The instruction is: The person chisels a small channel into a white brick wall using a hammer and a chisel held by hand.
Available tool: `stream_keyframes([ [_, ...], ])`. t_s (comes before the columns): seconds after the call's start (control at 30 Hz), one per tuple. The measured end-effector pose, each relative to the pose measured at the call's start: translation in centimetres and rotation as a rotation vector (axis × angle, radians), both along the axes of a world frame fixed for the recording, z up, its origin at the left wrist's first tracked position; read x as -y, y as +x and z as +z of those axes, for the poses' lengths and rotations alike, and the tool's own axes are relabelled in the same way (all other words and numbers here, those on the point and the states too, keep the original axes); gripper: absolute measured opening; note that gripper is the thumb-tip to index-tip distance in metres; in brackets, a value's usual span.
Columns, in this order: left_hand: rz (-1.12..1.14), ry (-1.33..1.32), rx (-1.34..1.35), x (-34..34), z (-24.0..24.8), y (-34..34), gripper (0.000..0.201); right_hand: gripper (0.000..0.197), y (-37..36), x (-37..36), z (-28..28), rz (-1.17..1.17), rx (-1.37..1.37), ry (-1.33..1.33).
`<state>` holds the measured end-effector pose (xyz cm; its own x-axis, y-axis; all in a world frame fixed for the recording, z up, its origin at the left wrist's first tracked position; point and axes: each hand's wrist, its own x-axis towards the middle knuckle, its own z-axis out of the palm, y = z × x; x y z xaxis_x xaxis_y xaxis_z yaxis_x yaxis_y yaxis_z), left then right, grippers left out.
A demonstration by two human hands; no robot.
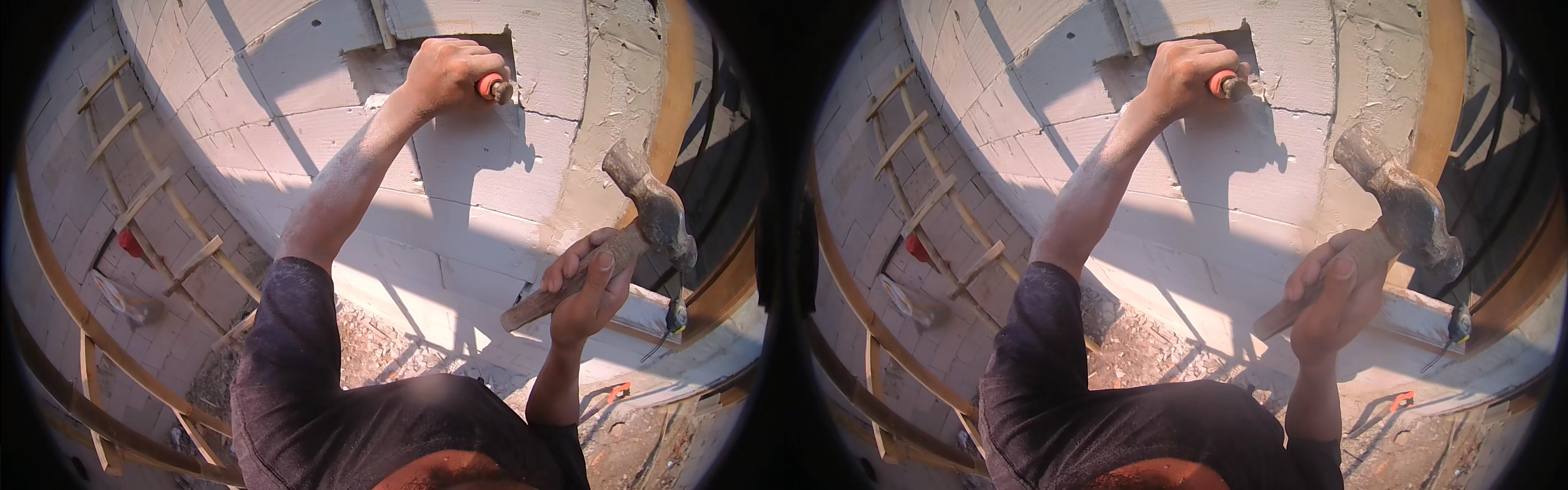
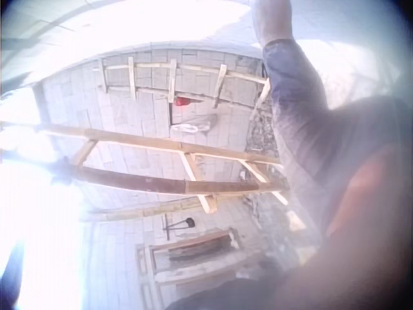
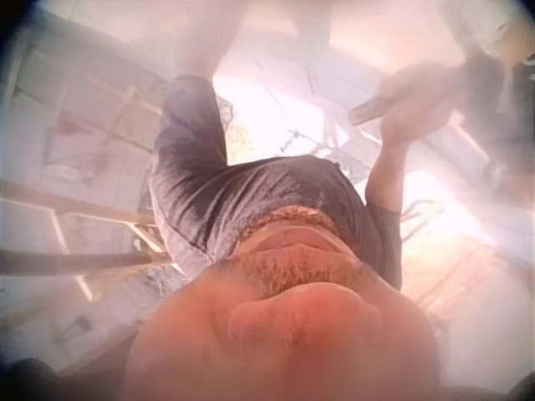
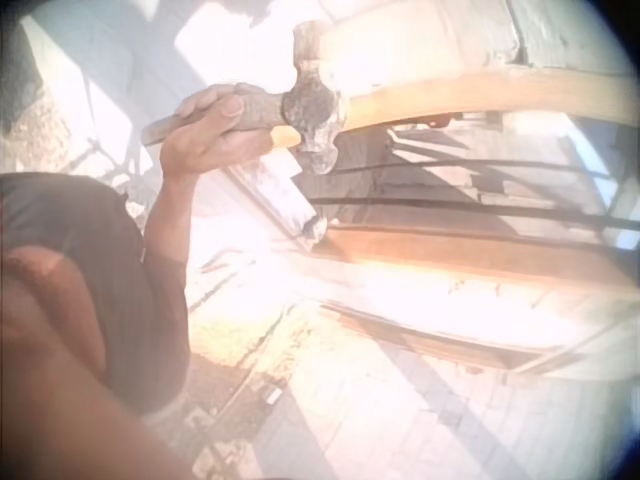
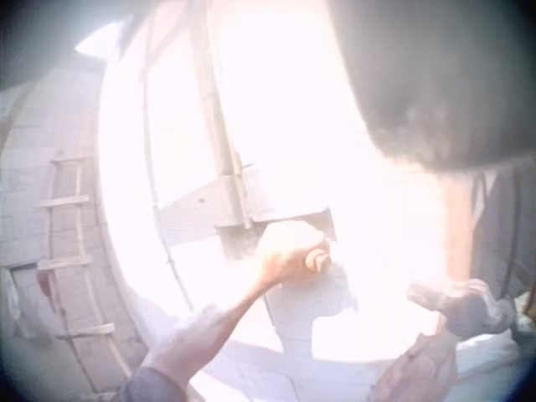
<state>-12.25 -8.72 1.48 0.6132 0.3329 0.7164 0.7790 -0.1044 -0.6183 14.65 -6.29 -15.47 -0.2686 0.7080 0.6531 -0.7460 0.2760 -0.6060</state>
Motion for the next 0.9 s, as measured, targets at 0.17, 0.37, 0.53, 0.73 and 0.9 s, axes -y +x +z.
stream_keyframes([
  [0.17,-0.021,-0.131,-0.065,0.7,-0.8,0.2,0.016,0.037,-2.0,1.3,-1.9,-0.047,-0.046,0.028],
  [0.37,-0.072,-0.133,-0.079,-0.3,-0.2,0.4,0.019,0.043,-4.0,2.7,-2.3,-0.082,-0.075,0.057],
  [0.53,-0.055,-0.138,-0.061,-0.4,-0.3,0.0,0.021,0.039,-6.1,3.3,-1.9,-0.054,-0.267,0.085],
  [0.73,0.07,-0.07,-0.021,-1.2,-0.1,0.0,0.02,0.025,-7.5,1.8,2.4,0.061,0.078,-0.105],
  [0.9,0.058,-0.073,-0.019,-1.5,0.4,0.5,0.019,0.022,-9.4,2.0,1.9,-0.155,-0.215,-0.077],
])
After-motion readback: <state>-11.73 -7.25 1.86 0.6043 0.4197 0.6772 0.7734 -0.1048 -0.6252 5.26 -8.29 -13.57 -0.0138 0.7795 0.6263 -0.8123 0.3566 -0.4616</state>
